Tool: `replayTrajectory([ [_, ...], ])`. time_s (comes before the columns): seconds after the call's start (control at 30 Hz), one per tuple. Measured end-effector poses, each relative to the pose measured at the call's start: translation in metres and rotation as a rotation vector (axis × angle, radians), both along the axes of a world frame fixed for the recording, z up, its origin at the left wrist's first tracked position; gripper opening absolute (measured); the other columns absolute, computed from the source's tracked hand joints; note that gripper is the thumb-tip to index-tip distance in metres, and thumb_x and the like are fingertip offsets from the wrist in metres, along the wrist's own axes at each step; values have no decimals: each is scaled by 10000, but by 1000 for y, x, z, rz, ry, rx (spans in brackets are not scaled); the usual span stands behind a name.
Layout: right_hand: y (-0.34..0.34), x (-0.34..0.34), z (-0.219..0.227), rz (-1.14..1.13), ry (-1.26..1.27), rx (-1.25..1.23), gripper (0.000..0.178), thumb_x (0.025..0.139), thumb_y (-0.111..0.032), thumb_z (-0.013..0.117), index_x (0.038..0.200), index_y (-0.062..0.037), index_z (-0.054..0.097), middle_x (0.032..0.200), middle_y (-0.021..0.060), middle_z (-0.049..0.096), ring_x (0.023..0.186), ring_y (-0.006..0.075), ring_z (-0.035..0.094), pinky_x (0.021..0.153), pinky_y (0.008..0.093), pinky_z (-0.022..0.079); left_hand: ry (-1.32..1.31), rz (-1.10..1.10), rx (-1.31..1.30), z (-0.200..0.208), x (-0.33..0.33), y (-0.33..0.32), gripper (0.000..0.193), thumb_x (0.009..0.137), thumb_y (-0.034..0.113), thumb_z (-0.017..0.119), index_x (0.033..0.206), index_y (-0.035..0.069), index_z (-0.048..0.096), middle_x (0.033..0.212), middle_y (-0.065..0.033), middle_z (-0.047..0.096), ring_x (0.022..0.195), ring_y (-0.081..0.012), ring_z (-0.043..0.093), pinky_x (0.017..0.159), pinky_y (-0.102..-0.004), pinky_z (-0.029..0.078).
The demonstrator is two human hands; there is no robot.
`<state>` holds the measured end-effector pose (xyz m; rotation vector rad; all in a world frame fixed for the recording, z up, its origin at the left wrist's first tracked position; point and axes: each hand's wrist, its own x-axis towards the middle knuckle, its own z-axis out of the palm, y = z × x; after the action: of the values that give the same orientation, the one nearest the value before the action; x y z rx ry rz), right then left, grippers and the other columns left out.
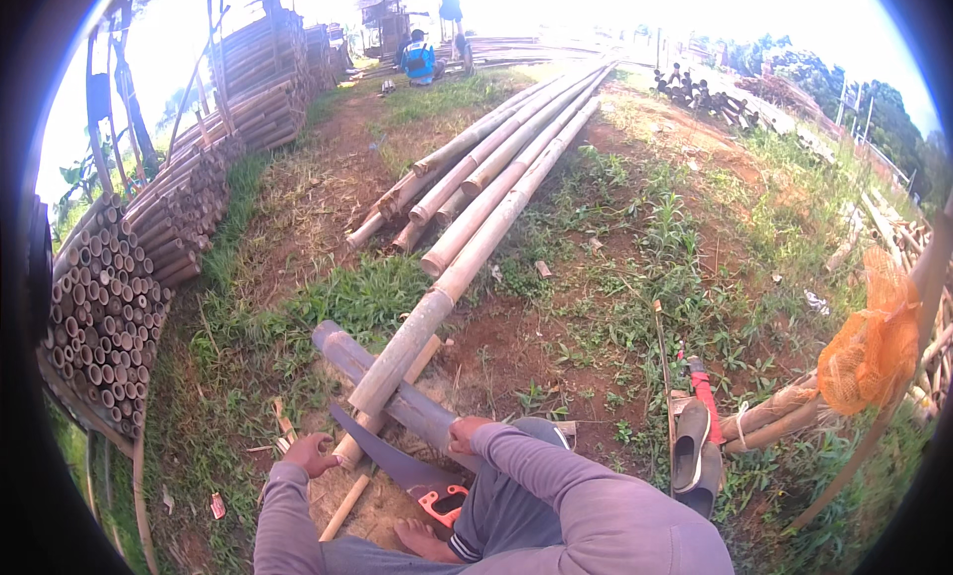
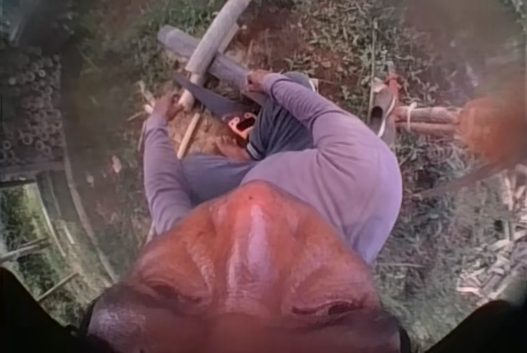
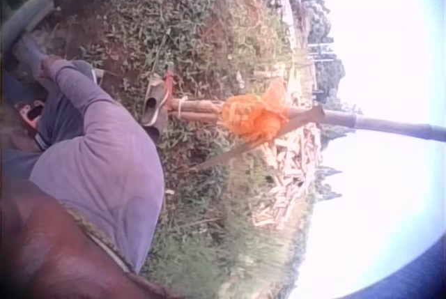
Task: The person sits on the ground and uses a hand saw to cut long bamboo poles into shorter sections. After each cut, the person places the cut piece aside and repositions the remaining pole to continue cutting.
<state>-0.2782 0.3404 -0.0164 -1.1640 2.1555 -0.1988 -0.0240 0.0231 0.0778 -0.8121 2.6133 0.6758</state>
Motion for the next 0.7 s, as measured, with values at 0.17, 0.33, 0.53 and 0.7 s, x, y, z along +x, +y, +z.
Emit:
replayTrajectory([
  [0.17, 3, -1, -13, 13, 27, -36, 471, 954, -483, 702, 1226, -100, 736, 1235, 202, 760, 1187, 408, 713, 1004, 512, 560, 0, -10, -12, 1, 2, 2, 782, 869, 508, 860, 1494, 103, 623, 1367, -184, 730, 1267, -361, 699, 1093, -441, 537],
  [0.33, 2, 0, -12, 34, 43, -22, 512, 969, -515, 700, 1290, -117, 720, 1266, 201, 753, 1204, 412, 709, 1021, 512, 561, -27, 2, -15, 5, 4, 3, 798, 869, 526, 858, 1500, 100, 618, 1381, -182, 725, 1281, -359, 692, 1105, -439, 531],
  [0.53, 4, 1, -6, 32, 40, -22, 538, 982, -517, 687, 1343, -119, 705, 1307, 207, 740, 1231, 411, 699, 1049, 507, 552, -24, 18, -39, 9, 7, 6, 754, 852, 469, 860, 1483, 126, 631, 1379, -199, 724, 1276, -363, 698, 1108, -438, 546],
  [0.7, 4, -2, -18, 63, 61, -38, 530, 984, -505, 678, 1326, -100, 704, 1309, 205, 739, 1229, 411, 698, 1049, 508, 550, -6, 13, -34, 11, 6, 8, 747, 855, 456, 856, 1485, 124, 631, 1382, -194, 723, 1281, -368, 694, 1111, -439, 543],
])
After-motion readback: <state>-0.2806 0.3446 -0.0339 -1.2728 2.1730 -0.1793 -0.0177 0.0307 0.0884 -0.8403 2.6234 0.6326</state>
